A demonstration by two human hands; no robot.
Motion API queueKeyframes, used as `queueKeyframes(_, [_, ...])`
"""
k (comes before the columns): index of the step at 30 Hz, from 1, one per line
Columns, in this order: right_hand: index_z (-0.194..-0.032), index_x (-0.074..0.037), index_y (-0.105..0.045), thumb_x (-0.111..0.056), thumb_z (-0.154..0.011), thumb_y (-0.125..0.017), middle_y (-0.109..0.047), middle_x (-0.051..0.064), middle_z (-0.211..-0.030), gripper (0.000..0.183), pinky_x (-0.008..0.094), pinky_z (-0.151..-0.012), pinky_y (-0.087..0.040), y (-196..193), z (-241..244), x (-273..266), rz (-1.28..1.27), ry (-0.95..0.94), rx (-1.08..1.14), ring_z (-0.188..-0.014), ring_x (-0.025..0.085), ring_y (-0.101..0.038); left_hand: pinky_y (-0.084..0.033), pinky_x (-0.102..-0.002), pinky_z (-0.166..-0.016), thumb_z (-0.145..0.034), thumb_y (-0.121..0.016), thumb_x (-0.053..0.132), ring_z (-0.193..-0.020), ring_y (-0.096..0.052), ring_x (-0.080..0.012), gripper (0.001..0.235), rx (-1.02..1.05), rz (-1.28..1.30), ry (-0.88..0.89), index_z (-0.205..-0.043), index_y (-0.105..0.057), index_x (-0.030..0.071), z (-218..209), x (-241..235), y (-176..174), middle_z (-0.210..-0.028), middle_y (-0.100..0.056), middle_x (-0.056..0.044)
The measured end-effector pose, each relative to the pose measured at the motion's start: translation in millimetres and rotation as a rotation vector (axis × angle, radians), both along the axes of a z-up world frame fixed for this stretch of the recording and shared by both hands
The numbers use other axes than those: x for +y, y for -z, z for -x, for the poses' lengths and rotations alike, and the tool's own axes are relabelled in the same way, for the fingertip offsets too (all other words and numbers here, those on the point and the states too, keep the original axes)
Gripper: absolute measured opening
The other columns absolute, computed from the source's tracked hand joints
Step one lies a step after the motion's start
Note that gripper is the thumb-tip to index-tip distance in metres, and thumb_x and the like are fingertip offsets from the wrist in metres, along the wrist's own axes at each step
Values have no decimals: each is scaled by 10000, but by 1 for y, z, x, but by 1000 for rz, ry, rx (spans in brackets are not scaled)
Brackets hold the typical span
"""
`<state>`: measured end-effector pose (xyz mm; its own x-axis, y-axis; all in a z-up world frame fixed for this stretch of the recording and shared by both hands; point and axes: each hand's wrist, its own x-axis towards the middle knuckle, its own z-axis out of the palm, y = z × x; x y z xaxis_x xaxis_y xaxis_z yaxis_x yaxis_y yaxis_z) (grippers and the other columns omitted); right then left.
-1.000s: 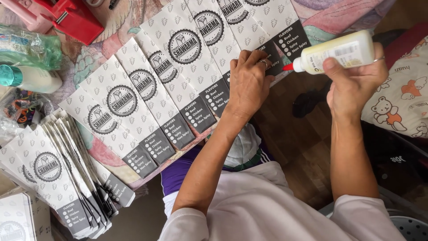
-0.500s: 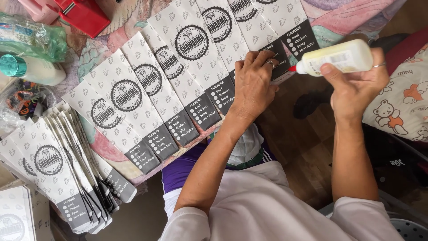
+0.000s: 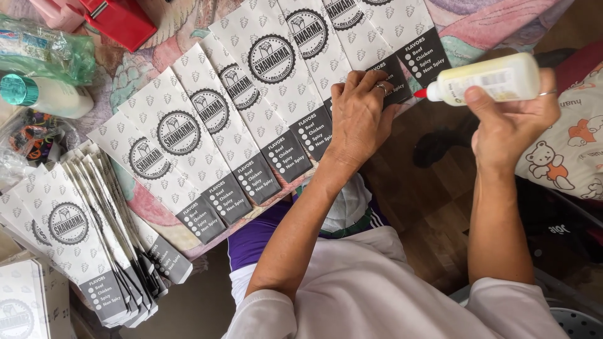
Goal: Applying glue to the edges of paper shawarma sleeves and folding them to assemble the packaging.
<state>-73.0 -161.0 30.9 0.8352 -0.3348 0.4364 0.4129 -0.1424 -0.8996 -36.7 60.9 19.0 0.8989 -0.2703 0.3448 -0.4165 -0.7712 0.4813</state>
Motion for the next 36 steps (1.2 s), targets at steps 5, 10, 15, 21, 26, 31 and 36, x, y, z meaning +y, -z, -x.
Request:
queueKeyframes(5, [-1124,-33,-500,99,-911,-870,-636,164,-1075,446,487,-893,-659,1,3,8,-49,-23,21,-1058,321,-685,-387,-429,-792,-745,-840,217,-1075,-548,-247,272,-1,47,-19,-997,-778,134,-3,-3,6,-1182,-666,54])
queueKeyframes(10, [-1126,-11,-543,70,-888,-884,-666,179,-1069,424,432,-891,-655,0,4,30,-19,-46,72,-1027,302,-703,-383,-435,-778,-735,-767,139,-1052,-553,-252,235,-27,86,-26,-968,-797,142,-5,-2,9,-1149,-676,61])
queueKeyframes(15, [-1130,-11,-538,47,-871,-900,-662,172,-1089,449,398,-879,-650,4,4,27,-31,-48,76,-1029,288,-700,-384,-435,-766,-776,-806,118,-1048,-574,-239,186,-27,71,-49,-961,-812,129,-5,-1,4,-1128,-711,58])
queueKeyframes(21, [-1117,-61,-489,44,-926,-887,-632,161,-1091,454,481,-900,-663,6,0,9,-70,-11,46,-1063,309,-681,-392,-442,-752,-662,-690,-59,-1075,-561,-239,407,-9,13,-52,-984,-808,161,-7,-3,14,-1166,-691,84])
queueKeyframes(26, [-1134,-21,-552,66,-867,-873,-668,157,-1084,427,410,-898,-653,3,6,39,-87,-71,100,-1030,278,-696,-376,-415,-764,-734,-869,232,-1019,-560,-215,237,-58,48,-59,-953,-815,160,-6,-3,14,-1123,-703,80])
queueKeyframes(31, [-1172,2,-576,139,-889,-840,-686,200,-1126,410,463,-923,-667,8,-3,21,-65,-90,37,-1087,338,-708,-365,-418,-770,-787,-855,369,-1025,-559,-213,270,-50,41,-52,-963,-809,169,-7,-1,15,-1138,-697,90])
queueKeyframes(36, [-1179,-42,-538,169,-979,-783,-616,127,-1081,380,566,-882,-670,3,1,-5,-169,13,13,-1063,308,-656,-389,-415,-747,-784,-562,-171,-1065,-537,-265,487,-22,158,82,-1108,-770,128,-3,13,10,-1226,-682,18])
